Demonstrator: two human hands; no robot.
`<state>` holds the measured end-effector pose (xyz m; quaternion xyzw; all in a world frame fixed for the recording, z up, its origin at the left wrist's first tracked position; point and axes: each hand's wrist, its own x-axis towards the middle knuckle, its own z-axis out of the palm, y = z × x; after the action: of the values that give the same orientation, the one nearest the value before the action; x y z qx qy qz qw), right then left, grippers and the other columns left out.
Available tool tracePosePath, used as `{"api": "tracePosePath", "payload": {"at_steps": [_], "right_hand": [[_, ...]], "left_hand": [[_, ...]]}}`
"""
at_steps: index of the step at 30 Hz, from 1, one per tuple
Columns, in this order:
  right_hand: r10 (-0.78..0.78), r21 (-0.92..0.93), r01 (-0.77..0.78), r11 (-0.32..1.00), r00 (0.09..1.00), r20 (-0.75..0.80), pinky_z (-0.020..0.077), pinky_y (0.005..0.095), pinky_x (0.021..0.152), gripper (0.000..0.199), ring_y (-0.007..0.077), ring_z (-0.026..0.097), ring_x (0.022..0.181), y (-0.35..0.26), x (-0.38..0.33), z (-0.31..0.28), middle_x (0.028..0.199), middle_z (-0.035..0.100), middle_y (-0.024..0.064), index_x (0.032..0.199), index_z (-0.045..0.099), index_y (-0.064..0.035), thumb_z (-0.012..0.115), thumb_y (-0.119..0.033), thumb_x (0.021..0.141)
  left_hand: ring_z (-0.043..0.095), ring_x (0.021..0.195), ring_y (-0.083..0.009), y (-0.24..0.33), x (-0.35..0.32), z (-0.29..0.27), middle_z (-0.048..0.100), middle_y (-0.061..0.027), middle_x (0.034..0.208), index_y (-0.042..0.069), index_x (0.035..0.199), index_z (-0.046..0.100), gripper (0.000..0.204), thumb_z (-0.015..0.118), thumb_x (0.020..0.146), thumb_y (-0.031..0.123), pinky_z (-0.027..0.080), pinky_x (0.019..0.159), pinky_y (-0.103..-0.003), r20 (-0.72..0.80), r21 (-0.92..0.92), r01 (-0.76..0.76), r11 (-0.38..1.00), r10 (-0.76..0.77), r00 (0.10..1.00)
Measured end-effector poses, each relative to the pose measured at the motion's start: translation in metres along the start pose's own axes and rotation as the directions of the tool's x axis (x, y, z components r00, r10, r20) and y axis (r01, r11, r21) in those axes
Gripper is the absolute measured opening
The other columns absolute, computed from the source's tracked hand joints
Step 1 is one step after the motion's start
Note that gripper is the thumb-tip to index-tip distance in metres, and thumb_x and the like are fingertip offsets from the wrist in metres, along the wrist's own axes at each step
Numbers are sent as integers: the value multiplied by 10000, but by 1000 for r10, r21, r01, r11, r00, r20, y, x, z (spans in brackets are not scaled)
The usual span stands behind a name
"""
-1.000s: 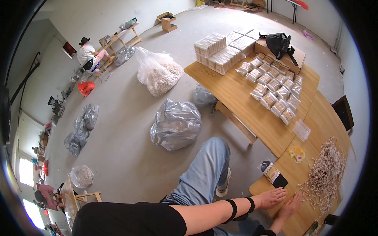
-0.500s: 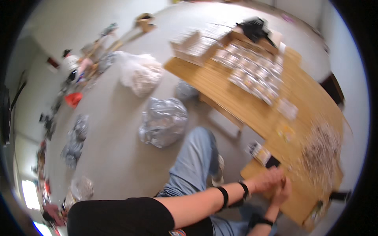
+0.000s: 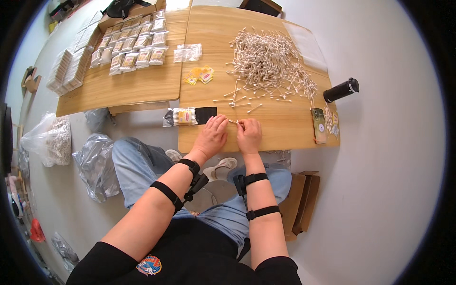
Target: The person is manually counting and arranging cotton swabs into small plastic bags.
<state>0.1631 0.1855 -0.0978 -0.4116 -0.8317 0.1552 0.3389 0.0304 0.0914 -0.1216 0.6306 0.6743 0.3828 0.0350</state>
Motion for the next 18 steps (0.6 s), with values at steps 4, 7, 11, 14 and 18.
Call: {"api": "tracePosePath", "payload": {"at_steps": [4,7,11,14,18], "right_hand": [[-38,-10,39,999,999,28,467,403,745,86,285,565,832,4,-4,-3,840,607,64,804,653,-87,733,-76,774],[-16,42,15,999,999,28,468,406,740,89,289,567,830,-5,-5,-4,837,606,64,807,653,-86,731,-66,769],[-27,22,26,999,999,30,471,412,744,95,294,573,841,0,-2,-9,840,607,66,815,653,-84,731,-63,767],[26,-35,-25,999,999,28,475,418,758,110,300,579,863,7,-1,-18,863,612,73,837,656,-83,732,-61,760],[-21,-20,22,1000,999,34,475,426,765,109,303,581,883,7,-2,-26,880,609,84,852,654,-81,719,-64,766]], "left_hand": [[451,1319,-357,3,1,1,512,-192,1342,0,1296,501,466,621,859,107,339,1146,-471,-24,-9,-2,1000,2,1000],[440,1335,-356,4,0,-2,500,-194,1371,4,1313,497,487,624,856,115,338,1147,-465,-23,31,6,1000,-5,1000],[426,1354,-354,4,1,-2,484,-196,1406,5,1326,497,502,626,855,123,329,1154,-461,-18,47,16,999,-15,1000],[417,1369,-346,4,1,-3,473,-192,1432,10,1337,499,502,619,866,137,322,1157,-463,0,55,17,998,-17,1000],[413,1379,-329,4,0,-5,473,-181,1443,17,1360,495,512,607,878,150,313,1164,-461,25,82,29,996,-31,999]]}}
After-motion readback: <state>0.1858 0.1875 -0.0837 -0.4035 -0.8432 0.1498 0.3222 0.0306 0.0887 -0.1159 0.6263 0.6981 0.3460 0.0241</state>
